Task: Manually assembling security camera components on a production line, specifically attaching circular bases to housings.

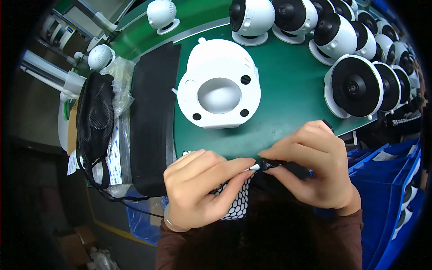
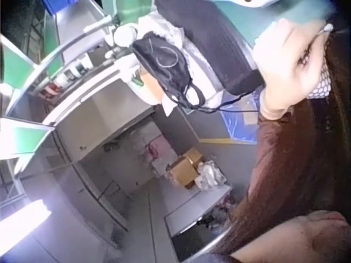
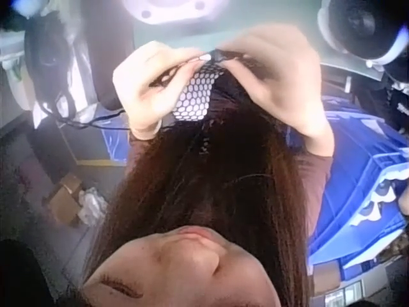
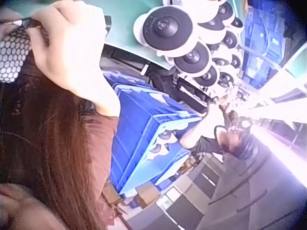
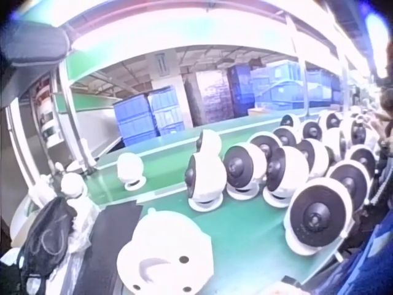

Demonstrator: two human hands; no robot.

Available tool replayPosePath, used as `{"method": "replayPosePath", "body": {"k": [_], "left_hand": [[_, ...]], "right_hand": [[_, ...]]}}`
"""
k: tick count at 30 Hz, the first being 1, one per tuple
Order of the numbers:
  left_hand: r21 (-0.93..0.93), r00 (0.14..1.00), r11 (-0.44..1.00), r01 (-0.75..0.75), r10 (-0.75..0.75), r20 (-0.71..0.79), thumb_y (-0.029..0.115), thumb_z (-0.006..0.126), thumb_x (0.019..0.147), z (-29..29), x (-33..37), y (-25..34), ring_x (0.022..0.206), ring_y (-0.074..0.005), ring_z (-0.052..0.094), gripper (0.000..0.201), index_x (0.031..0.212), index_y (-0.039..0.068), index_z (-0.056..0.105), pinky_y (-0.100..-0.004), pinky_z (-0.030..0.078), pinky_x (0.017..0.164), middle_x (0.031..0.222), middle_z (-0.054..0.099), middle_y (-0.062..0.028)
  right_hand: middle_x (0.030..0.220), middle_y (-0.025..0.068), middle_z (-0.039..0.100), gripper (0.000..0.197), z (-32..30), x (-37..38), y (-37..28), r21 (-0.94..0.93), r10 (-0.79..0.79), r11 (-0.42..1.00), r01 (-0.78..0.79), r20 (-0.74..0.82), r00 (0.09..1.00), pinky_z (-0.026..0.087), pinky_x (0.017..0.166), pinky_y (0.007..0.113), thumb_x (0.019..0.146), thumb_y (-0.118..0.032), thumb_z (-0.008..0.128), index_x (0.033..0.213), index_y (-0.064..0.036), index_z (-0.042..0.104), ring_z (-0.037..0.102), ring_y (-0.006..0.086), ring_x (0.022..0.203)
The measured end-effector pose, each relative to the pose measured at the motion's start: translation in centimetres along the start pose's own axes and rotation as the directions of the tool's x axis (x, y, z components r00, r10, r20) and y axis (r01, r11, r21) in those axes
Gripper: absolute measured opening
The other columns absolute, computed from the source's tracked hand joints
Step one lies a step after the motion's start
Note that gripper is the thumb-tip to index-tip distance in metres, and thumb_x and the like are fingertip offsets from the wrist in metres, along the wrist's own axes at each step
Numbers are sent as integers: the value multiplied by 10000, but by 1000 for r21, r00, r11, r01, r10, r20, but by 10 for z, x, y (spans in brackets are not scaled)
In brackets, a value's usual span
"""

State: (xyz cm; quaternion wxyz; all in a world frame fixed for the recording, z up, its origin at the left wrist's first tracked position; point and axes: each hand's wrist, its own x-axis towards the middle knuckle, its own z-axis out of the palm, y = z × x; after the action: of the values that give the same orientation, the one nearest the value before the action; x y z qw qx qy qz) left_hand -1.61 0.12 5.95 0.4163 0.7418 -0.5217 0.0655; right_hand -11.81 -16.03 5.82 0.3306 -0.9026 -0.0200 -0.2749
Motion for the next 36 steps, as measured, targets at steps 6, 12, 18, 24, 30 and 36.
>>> {"method": "replayPosePath", "body": {"k": [6, 12, 18, 24, 30, 36], "left_hand": [[-118, 997, 990, 78, -80, -9, -40, 694, 595, 6, 4, -5, 442, -134, 477, 189, 762, 47, 672, -234, 334, 412, 566, 523, -32], [-224, 998, 973, 55, -51, 26, -62, 681, 594, 4, 4, -9, 432, -118, 468, 216, 781, 47, 679, -228, 324, 392, 560, 517, -28], [-124, 998, 991, -49, 45, -31, -67, 681, 583, 8, -1, -12, 424, -140, 457, 226, 780, 43, 681, -241, 326, 397, 541, 488, -27], [-83, 998, 995, -59, 58, -15, -51, 692, 585, 8, 0, -9, 417, -154, 441, 229, 795, 39, 674, -252, 325, 396, 545, 480, -30], [-20, 995, 995, -93, 92, -25, -38, 694, 605, 10, 0, -7, 413, -156, 440, 199, 787, 37, 668, -258, 328, 393, 553, 481, -34], [-218, 988, 969, 115, -89, 128, -54, 654, 668, 1, 9, -11, 425, -92, 446, 139, 799, -9, 653, -225, 306, 396, 553, 494, -44]], "right_hand": [[719, 7, 614, 229, 1, 1, 2, 87, 69, 994, -71, 25, 997, 366, 604, 265, 577, -52, 727, 796, -90, 669, 538, 169, 621], [747, 27, 634, 203, -5, 3, 1, 69, 102, 991, -113, 145, 984, 375, 615, 267, 588, -41, 723, 779, -71, 660, 554, 173, 640], [744, 37, 635, 205, -3, 7, 8, 302, 159, 928, -219, 209, 965, 391, 660, 271, 573, -41, 728, 763, -60, 654, 562, 180, 687], [752, 18, 631, 204, -2, 8, 4, 132, 160, 975, -179, 141, 977, 371, 659, 269, 573, -22, 718, 755, -76, 645, 550, 176, 684], [731, -5, 606, 213, -2, 5, -5, 34, 32, 999, -33, 44, 999, 374, 695, 268, 581, 5, 704, 756, -100, 642, 548, 177, 683], [749, -1, 582, 224, 0, 8, -4, 195, 119, 974, -115, -9, 993, 404, 827, 341, 584, -13, 730, 775, -107, 661, 566, 170, 728]]}}
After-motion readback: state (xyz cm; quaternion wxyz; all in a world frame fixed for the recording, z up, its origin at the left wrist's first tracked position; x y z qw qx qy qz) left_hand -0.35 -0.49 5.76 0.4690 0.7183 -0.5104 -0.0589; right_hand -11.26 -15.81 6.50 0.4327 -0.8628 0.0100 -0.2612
